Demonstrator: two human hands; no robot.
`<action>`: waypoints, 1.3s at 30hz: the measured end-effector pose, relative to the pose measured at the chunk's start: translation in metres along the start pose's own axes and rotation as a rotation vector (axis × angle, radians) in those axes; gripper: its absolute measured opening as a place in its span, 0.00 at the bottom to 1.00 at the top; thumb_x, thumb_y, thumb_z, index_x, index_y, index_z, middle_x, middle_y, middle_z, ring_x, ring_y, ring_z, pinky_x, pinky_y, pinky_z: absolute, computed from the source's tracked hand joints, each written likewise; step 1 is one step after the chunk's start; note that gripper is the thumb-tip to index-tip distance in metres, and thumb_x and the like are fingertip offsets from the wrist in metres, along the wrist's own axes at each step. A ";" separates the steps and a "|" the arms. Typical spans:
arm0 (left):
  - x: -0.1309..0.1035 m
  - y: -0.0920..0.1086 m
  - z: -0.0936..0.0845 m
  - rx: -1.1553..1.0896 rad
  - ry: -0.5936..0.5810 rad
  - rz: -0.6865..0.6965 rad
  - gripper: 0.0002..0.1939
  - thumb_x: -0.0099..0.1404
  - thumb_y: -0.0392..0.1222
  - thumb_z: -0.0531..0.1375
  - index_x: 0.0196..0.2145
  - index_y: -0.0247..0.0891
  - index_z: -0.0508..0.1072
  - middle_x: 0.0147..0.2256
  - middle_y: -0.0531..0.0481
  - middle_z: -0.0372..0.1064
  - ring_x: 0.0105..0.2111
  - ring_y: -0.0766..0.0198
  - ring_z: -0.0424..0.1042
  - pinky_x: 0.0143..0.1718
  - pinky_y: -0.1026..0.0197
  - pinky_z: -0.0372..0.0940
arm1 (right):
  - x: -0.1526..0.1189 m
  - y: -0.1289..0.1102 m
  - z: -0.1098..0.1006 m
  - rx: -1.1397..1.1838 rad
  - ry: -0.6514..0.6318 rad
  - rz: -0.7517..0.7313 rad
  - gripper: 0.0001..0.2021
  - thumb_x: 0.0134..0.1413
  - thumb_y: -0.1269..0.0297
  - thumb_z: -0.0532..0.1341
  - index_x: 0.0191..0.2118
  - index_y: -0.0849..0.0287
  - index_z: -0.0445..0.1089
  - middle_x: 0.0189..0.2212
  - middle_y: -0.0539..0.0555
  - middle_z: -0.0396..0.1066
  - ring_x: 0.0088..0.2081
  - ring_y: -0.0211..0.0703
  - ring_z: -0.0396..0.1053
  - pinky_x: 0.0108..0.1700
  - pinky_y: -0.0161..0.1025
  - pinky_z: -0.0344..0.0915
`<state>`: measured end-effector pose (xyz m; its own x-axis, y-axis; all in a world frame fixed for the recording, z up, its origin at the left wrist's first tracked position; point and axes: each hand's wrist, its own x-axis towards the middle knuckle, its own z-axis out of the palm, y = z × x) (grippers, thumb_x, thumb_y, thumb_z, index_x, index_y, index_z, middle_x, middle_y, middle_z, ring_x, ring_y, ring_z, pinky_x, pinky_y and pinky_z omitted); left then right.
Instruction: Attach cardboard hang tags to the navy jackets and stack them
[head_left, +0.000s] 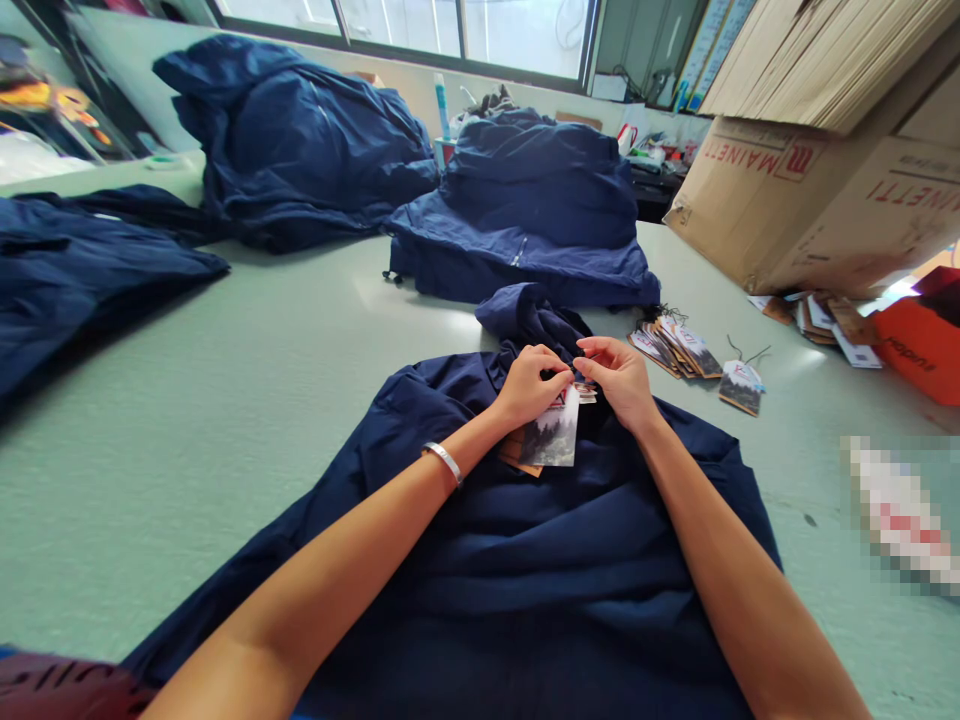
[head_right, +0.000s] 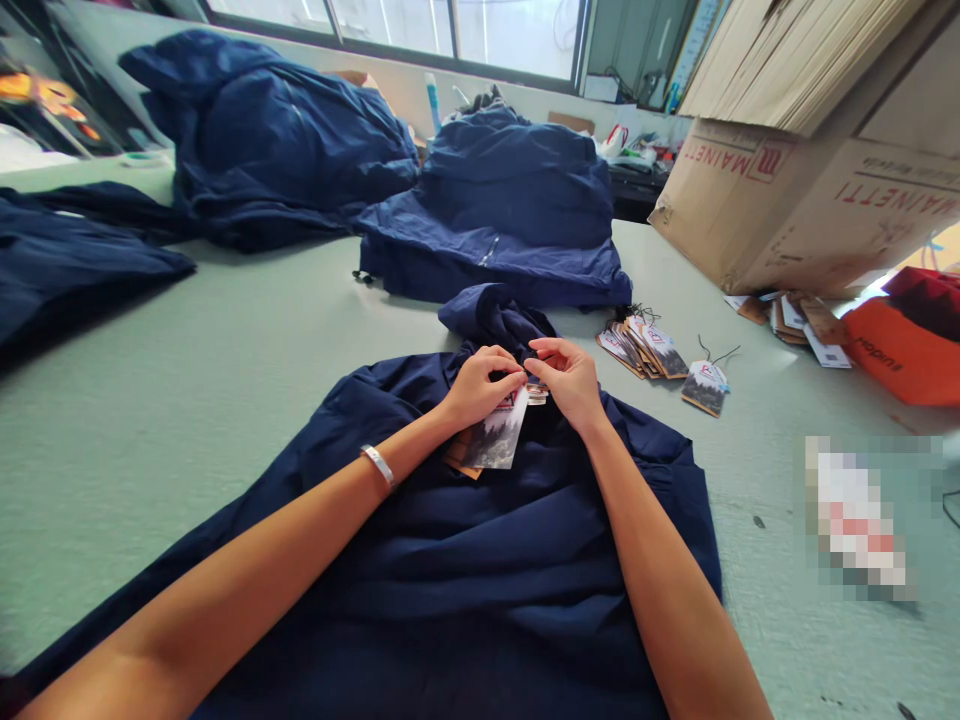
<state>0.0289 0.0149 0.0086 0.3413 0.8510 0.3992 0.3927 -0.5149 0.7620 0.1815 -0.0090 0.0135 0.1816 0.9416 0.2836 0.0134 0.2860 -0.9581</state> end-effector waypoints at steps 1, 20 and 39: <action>0.000 0.000 0.000 -0.001 0.000 0.002 0.06 0.58 0.36 0.62 0.26 0.38 0.79 0.32 0.49 0.73 0.39 0.60 0.70 0.46 0.56 0.64 | 0.000 -0.001 0.000 -0.006 0.008 -0.008 0.13 0.35 0.61 0.71 0.32 0.57 0.75 0.26 0.48 0.72 0.26 0.36 0.65 0.29 0.36 0.64; 0.001 0.001 -0.001 0.015 -0.027 0.029 0.07 0.58 0.34 0.61 0.25 0.38 0.79 0.31 0.50 0.74 0.38 0.61 0.70 0.48 0.55 0.63 | 0.002 0.003 -0.003 0.228 0.158 0.098 0.13 0.36 0.56 0.71 0.26 0.59 0.75 0.17 0.46 0.65 0.21 0.32 0.58 0.26 0.35 0.55; -0.004 0.018 -0.001 0.015 0.132 0.059 0.02 0.57 0.40 0.66 0.28 0.40 0.79 0.30 0.52 0.78 0.34 0.61 0.71 0.42 0.58 0.66 | -0.002 0.000 0.003 0.124 0.077 0.065 0.12 0.41 0.55 0.70 0.29 0.59 0.76 0.17 0.45 0.66 0.22 0.32 0.59 0.28 0.34 0.56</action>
<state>0.0340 0.0026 0.0213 0.2494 0.8248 0.5075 0.3879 -0.5653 0.7280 0.1783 -0.0106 0.0127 0.2529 0.9438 0.2130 -0.1219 0.2494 -0.9607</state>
